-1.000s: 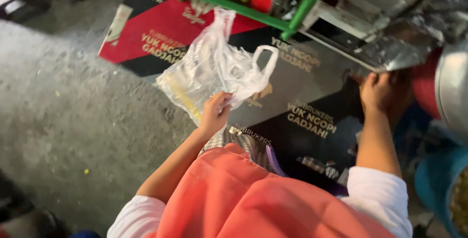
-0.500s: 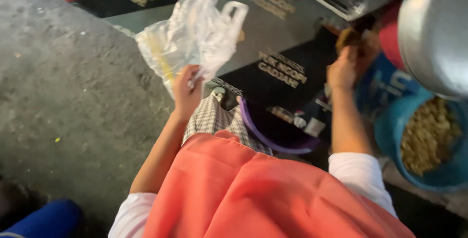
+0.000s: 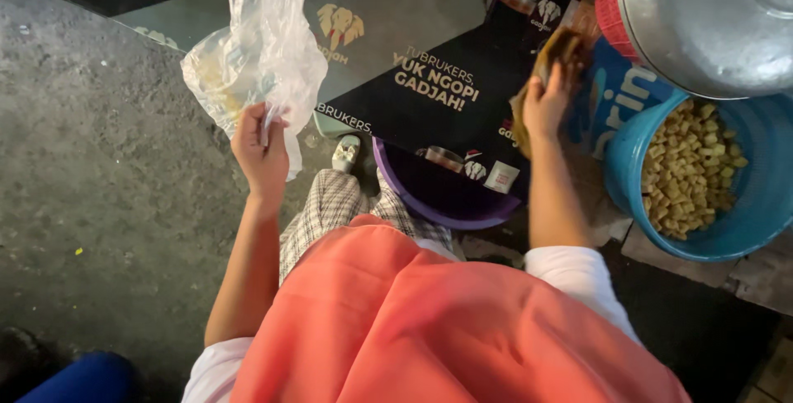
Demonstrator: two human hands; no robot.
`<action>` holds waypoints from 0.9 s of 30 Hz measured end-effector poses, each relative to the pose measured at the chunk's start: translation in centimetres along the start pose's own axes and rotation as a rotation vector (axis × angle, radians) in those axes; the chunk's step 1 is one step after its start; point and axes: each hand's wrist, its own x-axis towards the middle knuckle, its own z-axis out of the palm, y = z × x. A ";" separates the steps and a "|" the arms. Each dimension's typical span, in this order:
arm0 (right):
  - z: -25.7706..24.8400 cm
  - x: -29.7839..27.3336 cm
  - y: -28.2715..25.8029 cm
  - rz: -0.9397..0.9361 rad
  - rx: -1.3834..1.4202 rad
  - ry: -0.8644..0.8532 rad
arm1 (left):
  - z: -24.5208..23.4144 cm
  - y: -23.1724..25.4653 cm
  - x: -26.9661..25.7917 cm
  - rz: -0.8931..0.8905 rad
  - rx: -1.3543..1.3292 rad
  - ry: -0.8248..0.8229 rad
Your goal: The person cleans various surfaces in a small shop using a cloth. They wipe a green plastic rack, a table with a branded mat, and the area around a water dispenser and kettle. The person moves between these areas to clean them thoroughly.
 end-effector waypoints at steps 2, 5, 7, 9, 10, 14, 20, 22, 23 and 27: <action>-0.7 0.5 -5.5 0.396 0.309 -0.477 | 0.0 0.0 0.2 0.010 0.024 -0.004; -3.6 -0.9 -15.8 -0.098 0.539 -0.444 | 0.4 0.0 0.9 -0.014 -0.045 -0.019; -4.6 -0.3 -19.6 -0.198 0.843 -0.463 | 0.5 0.0 1.5 0.013 -0.033 -0.028; -4.8 0.0 -21.1 -0.188 1.093 -0.509 | 0.0 0.2 1.6 0.036 0.035 -0.029; -4.7 0.3 -20.5 0.108 0.900 -0.639 | -0.5 0.4 1.6 0.048 0.094 -0.025; -1.9 3.0 -11.0 0.489 0.622 -0.482 | -2.4 0.1 2.2 0.020 -0.053 0.043; 2.9 1.9 -7.0 0.124 -0.040 -0.171 | -5.2 -0.7 2.4 0.042 0.026 0.121; 4.3 2.3 -11.4 0.305 0.160 -0.357 | -5.6 -1.0 3.3 0.048 0.015 0.130; 4.3 1.7 -14.7 0.123 0.195 -0.212 | -5.8 -1.0 3.4 0.042 0.012 0.126; 1.9 -0.5 -29.8 0.001 0.582 -0.759 | -5.5 -1.2 5.2 0.042 -0.020 0.126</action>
